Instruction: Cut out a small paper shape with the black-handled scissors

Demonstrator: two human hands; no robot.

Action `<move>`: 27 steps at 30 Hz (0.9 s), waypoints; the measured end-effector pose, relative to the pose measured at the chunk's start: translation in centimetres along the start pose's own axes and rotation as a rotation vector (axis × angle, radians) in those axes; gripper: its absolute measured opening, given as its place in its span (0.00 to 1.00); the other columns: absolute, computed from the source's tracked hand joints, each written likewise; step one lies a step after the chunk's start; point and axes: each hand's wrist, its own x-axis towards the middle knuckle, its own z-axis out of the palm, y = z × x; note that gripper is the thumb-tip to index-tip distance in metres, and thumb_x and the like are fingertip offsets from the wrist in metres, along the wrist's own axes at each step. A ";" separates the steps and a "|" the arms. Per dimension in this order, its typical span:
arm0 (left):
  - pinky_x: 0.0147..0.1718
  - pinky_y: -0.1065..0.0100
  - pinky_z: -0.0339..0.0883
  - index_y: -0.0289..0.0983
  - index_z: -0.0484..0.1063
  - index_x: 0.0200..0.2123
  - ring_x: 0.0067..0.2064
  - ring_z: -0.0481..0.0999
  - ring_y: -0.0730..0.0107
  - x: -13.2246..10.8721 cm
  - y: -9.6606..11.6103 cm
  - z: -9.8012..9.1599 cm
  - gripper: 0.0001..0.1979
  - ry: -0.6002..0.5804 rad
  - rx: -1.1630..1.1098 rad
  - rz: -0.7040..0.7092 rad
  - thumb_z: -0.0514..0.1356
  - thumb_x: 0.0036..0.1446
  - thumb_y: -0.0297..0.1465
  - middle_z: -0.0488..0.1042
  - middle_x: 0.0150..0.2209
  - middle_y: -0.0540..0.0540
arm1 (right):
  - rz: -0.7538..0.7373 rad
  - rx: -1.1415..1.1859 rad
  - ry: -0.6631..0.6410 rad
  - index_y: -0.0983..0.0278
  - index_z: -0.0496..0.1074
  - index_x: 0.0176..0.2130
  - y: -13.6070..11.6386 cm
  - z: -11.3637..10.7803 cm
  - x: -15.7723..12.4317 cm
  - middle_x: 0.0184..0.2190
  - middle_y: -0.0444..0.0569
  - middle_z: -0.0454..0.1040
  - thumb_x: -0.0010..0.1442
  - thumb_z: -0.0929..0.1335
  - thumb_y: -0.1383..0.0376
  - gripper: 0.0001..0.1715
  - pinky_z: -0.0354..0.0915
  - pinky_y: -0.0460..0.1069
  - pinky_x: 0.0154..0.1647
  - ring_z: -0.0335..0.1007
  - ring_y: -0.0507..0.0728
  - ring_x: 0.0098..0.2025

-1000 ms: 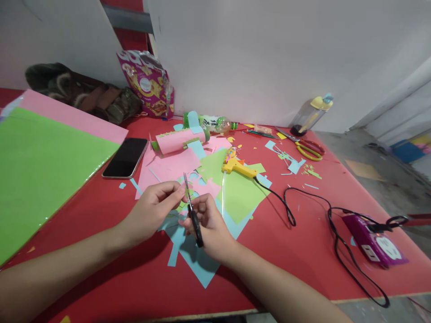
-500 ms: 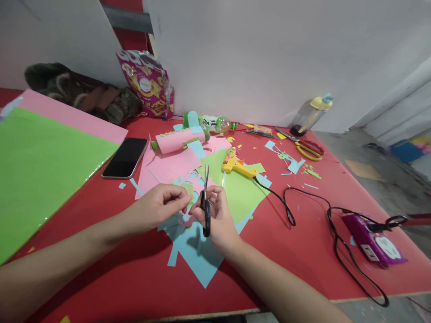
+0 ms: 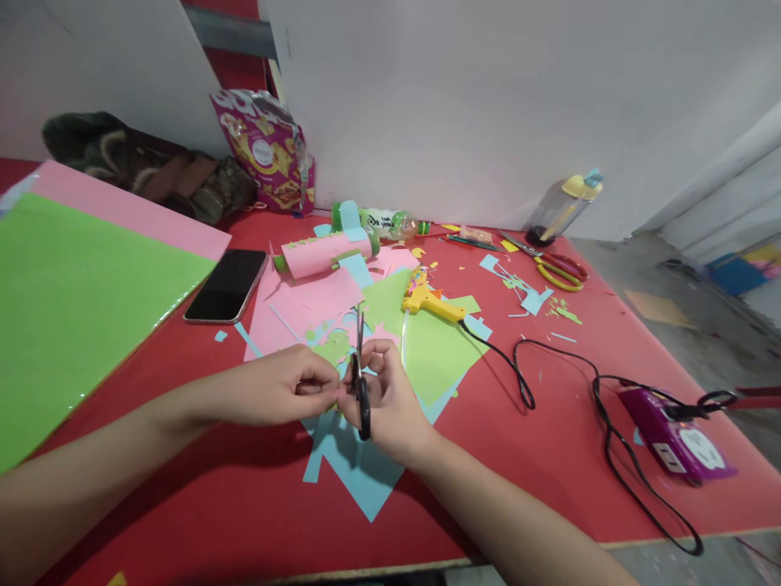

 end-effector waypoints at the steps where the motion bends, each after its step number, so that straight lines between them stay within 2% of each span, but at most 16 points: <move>1: 0.16 0.73 0.39 0.36 0.47 0.15 0.18 0.44 0.80 0.0 0.0 0.0 0.13 -0.015 0.015 0.005 0.49 0.47 0.26 0.44 0.16 0.55 | 0.005 -0.002 -0.012 0.58 0.53 0.34 0.0 0.0 0.0 0.26 0.36 0.61 0.39 0.73 0.71 0.28 0.54 0.40 0.21 0.58 0.44 0.22; 5: 0.16 0.74 0.41 0.35 0.50 0.15 0.18 0.46 0.80 -0.1 0.1 -0.2 0.13 -0.018 0.060 -0.007 0.48 0.49 0.28 0.45 0.15 0.55 | -0.014 -0.015 0.007 0.58 0.54 0.33 0.1 0.1 -0.1 0.26 0.36 0.61 0.39 0.73 0.72 0.27 0.54 0.40 0.21 0.58 0.44 0.22; 8: 0.17 0.75 0.44 0.34 0.60 0.17 0.18 0.50 0.80 -0.1 0.3 -0.3 0.12 0.038 0.091 -0.012 0.48 0.50 0.29 0.50 0.15 0.55 | -0.054 -0.020 0.082 0.58 0.54 0.34 0.2 0.0 0.0 0.26 0.36 0.61 0.40 0.72 0.70 0.26 0.58 0.42 0.23 0.60 0.45 0.24; 11: 0.18 0.76 0.47 0.34 0.67 0.23 0.19 0.53 0.79 -0.1 0.4 -0.4 0.09 0.070 0.111 0.002 0.49 0.48 0.27 0.53 0.15 0.55 | -0.085 -0.001 0.172 0.57 0.55 0.34 0.4 -0.2 0.2 0.27 0.36 0.61 0.41 0.72 0.69 0.26 0.59 0.42 0.25 0.61 0.45 0.25; 17: 0.20 0.76 0.50 0.34 0.66 0.25 0.21 0.58 0.79 0.3 0.0 0.3 0.08 0.128 0.102 0.033 0.48 0.50 0.27 0.63 0.19 0.53 | -0.133 0.005 0.306 0.57 0.56 0.34 0.5 -0.4 0.4 0.26 0.36 0.62 0.40 0.72 0.70 0.25 0.59 0.42 0.26 0.61 0.45 0.24; 21: 0.22 0.76 0.54 0.34 0.64 0.24 0.23 0.63 0.78 0.6 -0.3 1.1 0.09 0.198 0.044 0.009 0.48 0.52 0.29 0.68 0.21 0.51 | -0.149 0.002 0.338 0.57 0.57 0.34 0.5 -0.3 0.4 0.26 0.36 0.63 0.40 0.72 0.71 0.24 0.59 0.42 0.27 0.61 0.45 0.25; 27: 0.24 0.75 0.57 0.33 0.67 0.24 0.24 0.67 0.76 0.9 -0.2 1.8 0.13 0.281 0.013 -0.031 0.47 0.55 0.31 0.70 0.21 0.49 | -0.154 0.001 0.343 0.57 0.57 0.34 0.4 -0.3 0.4 0.26 0.36 0.62 0.41 0.72 0.69 0.23 0.59 0.42 0.27 0.60 0.45 0.25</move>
